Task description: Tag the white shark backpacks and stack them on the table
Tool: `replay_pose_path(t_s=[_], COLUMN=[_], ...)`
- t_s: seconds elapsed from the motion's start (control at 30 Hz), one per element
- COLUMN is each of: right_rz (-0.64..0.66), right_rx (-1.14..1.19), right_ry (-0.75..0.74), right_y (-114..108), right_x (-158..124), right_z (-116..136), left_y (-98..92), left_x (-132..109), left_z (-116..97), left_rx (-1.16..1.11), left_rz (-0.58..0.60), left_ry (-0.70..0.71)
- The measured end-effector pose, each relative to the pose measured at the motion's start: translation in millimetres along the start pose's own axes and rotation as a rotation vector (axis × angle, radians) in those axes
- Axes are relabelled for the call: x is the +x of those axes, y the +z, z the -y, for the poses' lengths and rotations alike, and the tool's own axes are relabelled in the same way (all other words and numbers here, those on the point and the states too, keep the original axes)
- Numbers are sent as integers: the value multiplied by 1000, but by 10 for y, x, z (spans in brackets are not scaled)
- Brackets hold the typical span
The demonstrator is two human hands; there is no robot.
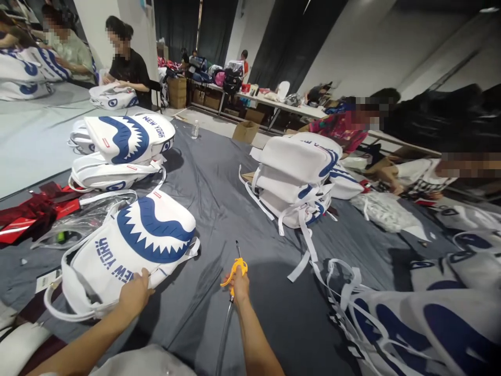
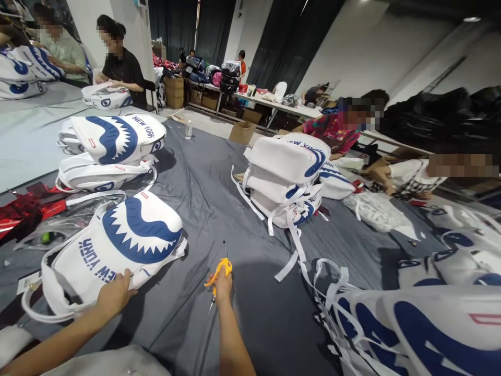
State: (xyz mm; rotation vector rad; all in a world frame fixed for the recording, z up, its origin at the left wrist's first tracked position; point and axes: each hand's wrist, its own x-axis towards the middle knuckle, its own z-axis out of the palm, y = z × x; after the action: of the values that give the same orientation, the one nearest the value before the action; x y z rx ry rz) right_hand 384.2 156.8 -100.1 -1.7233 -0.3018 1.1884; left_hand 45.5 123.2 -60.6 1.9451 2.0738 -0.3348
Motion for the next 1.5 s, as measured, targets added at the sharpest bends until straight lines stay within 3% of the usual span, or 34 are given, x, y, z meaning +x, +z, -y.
replay_pose_path(t_s=[0.13, 0.33, 0.47, 0.63, 0.73, 0.8, 0.93, 1.07, 1.13, 1.23, 1.3, 1.37, 1.43, 1.5], right_rz=[47, 94, 73, 51, 45, 23, -15, -30, -27, 18, 59, 116, 169, 209], right_rx=[-72, -101, -113, -124, -120, -114, -141, -248, -331, -411, -461, -543, -658, -786], right_ry=[42, 181, 205, 147, 47, -68, -221, -212, -156, -115, -157, -223, -296, -358], right_y=[-250, -923, -1254, -1374, -1410, -1489, -1797, -2029, -2037, -1952, -1873, -1796, -1711, -1602], right_x=[-547, -1285, -1530, -1730, -1867, -1949, -2095, -2261, -2332, -2372, -2352, -2311, -2263, -2198], right_z=[-432, -1167, -1418, -1321, -1063, -848, -515, -484, -540, -597, -567, -471, -314, -105], left_y=[-120, -209, -602, -1540, -1954, -2013, -1657, -1159, -948, -622, -398, -215, -118, -113], left_x=[-135, -274, -349, -608, -780, -802, -539, -320, -388, -655, -819, -882, -838, -746], left_z=[116, 219, 4, -619, -753, -658, -380, -309, -344, -482, -604, -700, -734, -704], left_rx=[-86, -216, -286, -498, -1151, -1450, -1363, -1165, -1083, -770, -485, -333, -406, -661], left_rz=[5, -1, -91, -304, -517, -489, -231, -232, -264, -224, -162, -143, -168, -162], left_ry=[41, 82, 186, 431, 548, 441, 7, -122, -119, 94, 222, 234, 196, 146])
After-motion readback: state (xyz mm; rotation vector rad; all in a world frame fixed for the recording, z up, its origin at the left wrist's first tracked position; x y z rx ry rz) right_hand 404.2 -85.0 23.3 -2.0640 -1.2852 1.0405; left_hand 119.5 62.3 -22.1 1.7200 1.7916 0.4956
